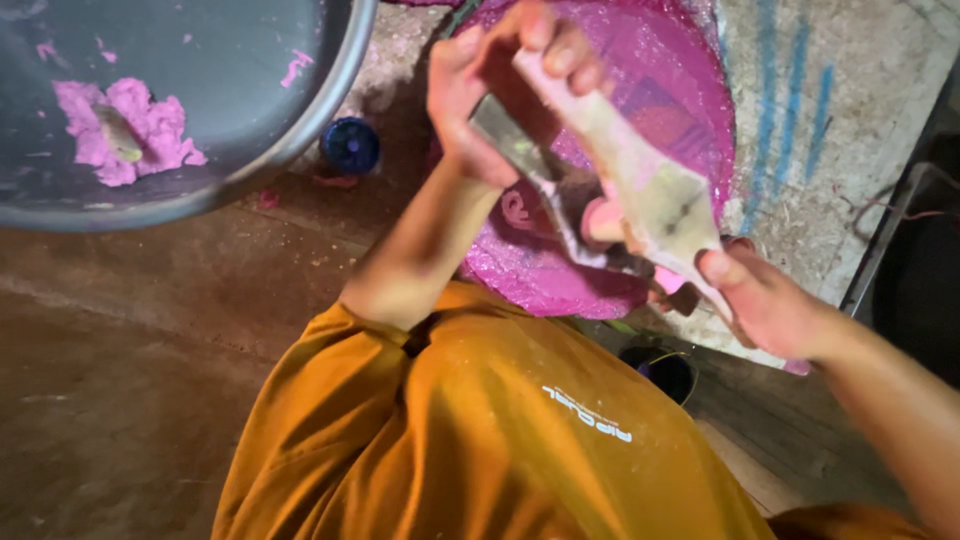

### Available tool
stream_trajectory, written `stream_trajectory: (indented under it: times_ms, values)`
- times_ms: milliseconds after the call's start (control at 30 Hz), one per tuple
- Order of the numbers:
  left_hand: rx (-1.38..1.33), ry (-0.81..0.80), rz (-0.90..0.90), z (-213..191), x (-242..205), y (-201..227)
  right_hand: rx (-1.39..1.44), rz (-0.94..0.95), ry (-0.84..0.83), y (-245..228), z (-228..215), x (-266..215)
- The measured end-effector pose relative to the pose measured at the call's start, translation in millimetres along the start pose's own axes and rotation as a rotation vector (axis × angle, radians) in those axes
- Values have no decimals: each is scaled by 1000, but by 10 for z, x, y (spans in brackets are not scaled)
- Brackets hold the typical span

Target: The person loads pink paste into a handheld extruder and pipes rose-shaped swirls onto a pink circular mat placed in a woven basket. They repeatedly refill the extruder from a metal bowl and continue piping until the mat is filled with rose patterns.

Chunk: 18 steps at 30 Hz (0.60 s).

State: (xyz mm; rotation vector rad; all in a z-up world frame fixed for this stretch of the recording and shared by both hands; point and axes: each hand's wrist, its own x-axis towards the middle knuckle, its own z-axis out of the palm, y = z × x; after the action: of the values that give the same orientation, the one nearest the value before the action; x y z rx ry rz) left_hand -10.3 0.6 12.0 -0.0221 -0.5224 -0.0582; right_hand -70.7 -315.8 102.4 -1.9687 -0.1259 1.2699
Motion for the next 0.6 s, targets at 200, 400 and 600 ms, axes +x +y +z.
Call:
stream_trajectory:
  times_ms: [200,400,600]
  values:
    - [140,-73,41,-55,207,170,67,-134,55,32,22,199]
    - [53,25,18,104,-71,244,290,-12,-52,-16,211,49]
    - [-26,18,114,45,213,-101,-83,-17,159,-113,-27,-130]
